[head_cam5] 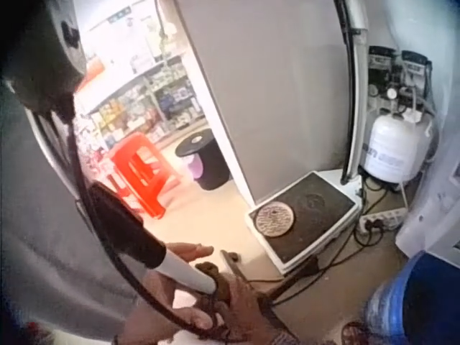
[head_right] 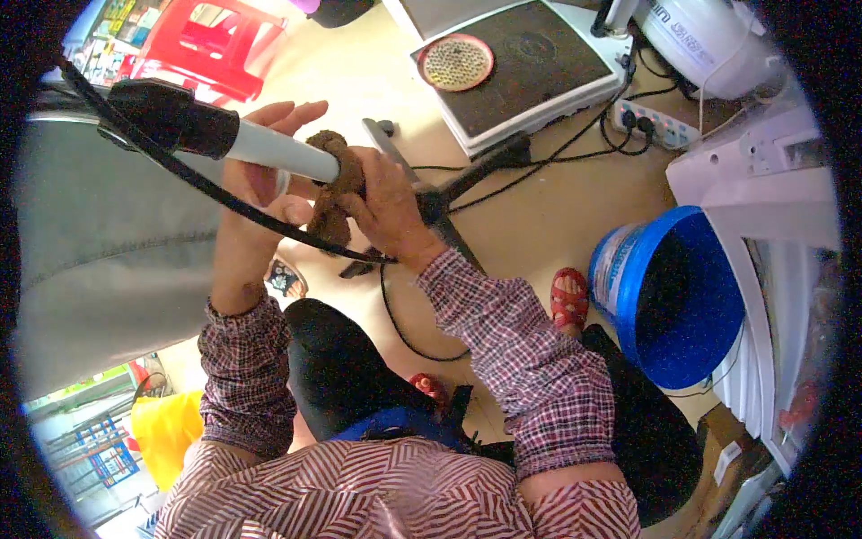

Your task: Cleaning and adjusting a metal stand and mechanical components using a cloth.

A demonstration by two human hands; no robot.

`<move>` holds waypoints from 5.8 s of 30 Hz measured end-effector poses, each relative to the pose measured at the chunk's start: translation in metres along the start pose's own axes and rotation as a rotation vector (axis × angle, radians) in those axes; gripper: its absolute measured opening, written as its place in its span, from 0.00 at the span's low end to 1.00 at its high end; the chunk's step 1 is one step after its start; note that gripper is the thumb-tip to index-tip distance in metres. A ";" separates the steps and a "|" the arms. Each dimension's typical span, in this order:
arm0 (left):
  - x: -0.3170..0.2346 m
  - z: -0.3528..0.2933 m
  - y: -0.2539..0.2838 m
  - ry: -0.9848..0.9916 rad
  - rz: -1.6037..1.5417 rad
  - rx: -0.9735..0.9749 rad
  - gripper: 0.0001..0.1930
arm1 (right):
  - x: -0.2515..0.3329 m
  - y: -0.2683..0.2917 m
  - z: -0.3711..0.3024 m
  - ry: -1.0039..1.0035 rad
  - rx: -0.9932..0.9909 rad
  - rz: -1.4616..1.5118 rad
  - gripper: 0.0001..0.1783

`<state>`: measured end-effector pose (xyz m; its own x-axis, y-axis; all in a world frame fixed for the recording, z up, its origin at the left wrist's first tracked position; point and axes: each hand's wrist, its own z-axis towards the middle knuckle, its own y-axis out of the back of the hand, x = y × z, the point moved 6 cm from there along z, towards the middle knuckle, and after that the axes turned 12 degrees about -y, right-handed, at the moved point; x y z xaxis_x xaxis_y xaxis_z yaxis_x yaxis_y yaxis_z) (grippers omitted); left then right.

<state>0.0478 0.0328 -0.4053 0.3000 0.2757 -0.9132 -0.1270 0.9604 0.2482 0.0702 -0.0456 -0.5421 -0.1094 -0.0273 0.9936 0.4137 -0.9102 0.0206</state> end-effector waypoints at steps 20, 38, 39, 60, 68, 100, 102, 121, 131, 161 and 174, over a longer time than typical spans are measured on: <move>-0.007 -0.018 0.021 -0.115 0.158 -0.274 0.33 | -0.087 0.013 -0.032 -0.214 -0.294 -0.406 0.21; -0.028 -0.120 -0.043 -0.234 0.186 0.056 0.14 | -0.074 0.006 -0.024 -0.259 -0.052 -0.823 0.21; -0.028 -0.119 -0.043 -0.260 0.239 0.071 0.14 | -0.071 0.006 -0.024 -0.281 -0.068 -0.784 0.21; -0.023 -0.093 -0.070 -0.023 -0.165 0.118 0.19 | -0.125 0.019 -0.013 -0.002 -0.254 -0.839 0.23; -0.074 -0.058 -0.141 -0.381 -0.148 0.456 0.27 | -0.081 0.020 -0.022 -0.081 -0.190 -0.851 0.23; 0.103 -0.160 -0.031 0.125 0.069 -0.273 0.11 | -0.093 0.021 -0.007 -0.004 0.134 -0.781 0.19; 0.143 -0.172 -0.028 0.521 -0.357 -0.432 0.12 | -0.126 0.038 0.002 -0.259 0.216 -0.299 0.19; 0.182 -0.158 -0.019 0.855 -0.645 -0.619 0.27 | -0.081 0.036 0.015 -0.696 0.223 0.297 0.21; 0.202 -0.155 -0.032 0.836 -0.574 -0.536 0.29 | -0.150 0.024 -0.025 -0.328 0.013 -0.047 0.26; 0.226 -0.095 -0.052 0.102 0.405 0.011 0.15 | -0.177 0.054 -0.013 -0.670 -0.065 -0.490 0.19; 0.209 -0.101 -0.046 0.137 0.484 0.065 0.15 | -0.165 0.094 0.006 -0.561 -0.191 -1.082 0.14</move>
<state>0.0213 0.0420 -0.6404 0.0940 0.6863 -0.7212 -0.1609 0.7254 0.6693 0.1320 -0.1241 -0.7036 0.1094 0.9158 0.3864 0.2075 -0.4012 0.8922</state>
